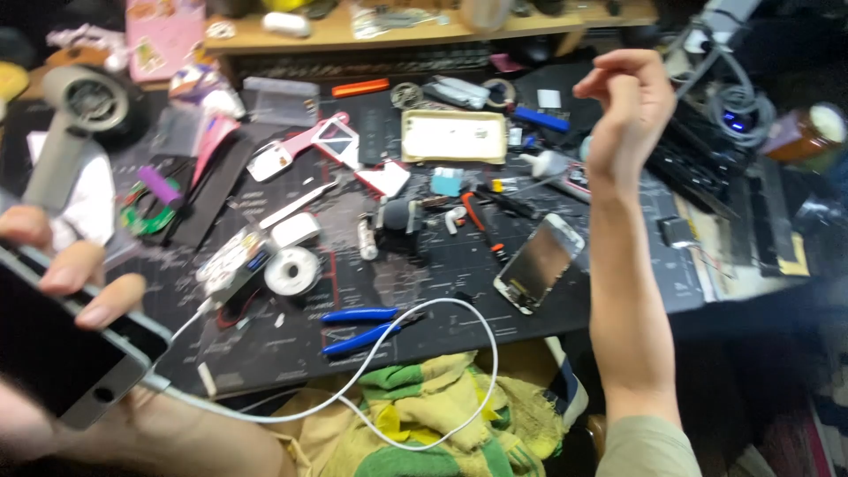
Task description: The person disassembles a white smartphone, removes the back cover, and detaches the battery connector. They then place a new battery into the chassis, reconnect the battery, and reassemble the phone. The workspace is cluttered with tools and spare parts.
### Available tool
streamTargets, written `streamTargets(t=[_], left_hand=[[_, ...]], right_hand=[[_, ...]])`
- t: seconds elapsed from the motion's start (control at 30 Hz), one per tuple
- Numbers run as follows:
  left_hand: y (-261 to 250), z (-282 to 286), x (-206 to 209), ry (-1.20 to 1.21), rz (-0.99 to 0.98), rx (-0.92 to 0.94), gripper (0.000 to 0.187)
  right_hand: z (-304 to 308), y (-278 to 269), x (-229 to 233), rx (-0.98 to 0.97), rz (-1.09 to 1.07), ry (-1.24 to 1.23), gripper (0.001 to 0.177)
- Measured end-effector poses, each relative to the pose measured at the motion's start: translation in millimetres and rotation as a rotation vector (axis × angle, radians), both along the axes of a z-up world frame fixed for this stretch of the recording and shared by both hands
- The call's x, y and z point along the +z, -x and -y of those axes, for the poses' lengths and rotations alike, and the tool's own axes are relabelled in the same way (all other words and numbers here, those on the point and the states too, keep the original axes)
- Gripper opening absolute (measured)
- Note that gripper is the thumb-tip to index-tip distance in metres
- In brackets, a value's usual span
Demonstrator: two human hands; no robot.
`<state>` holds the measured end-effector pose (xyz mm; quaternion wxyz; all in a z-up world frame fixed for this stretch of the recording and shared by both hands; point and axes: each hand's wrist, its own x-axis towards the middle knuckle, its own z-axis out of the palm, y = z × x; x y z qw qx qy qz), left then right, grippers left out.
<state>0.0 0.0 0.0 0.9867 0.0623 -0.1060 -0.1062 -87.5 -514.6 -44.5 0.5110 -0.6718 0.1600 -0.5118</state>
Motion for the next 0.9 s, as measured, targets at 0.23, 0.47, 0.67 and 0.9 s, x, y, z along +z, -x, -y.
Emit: streamTargets(t=[0.23,0.47,0.67,0.9], left_hand=[[-19.9,-4.1,-18.0,-0.069,0.013,-0.024,0.088],[-24.0,12.8,9.2,-0.250,-0.057,0.001,0.065],[-22.7,20.1,19.0,-0.246,-0.037,0.010,0.064],[-26.1,22.0,16.9,-0.252,0.033,0.006,0.059]], right_hand=[[-45.1,-17.3,-10.6,0.096,-0.149,0.325,0.017],[-83.9,-77.9,-39.1,0.386,-0.470,0.793,0.024],[-86.0,-128.3,-39.4,0.594,-0.819,1.039,0.090],[-104.1,-144.8,-7.6,0.704,-1.179,0.924,0.119]])
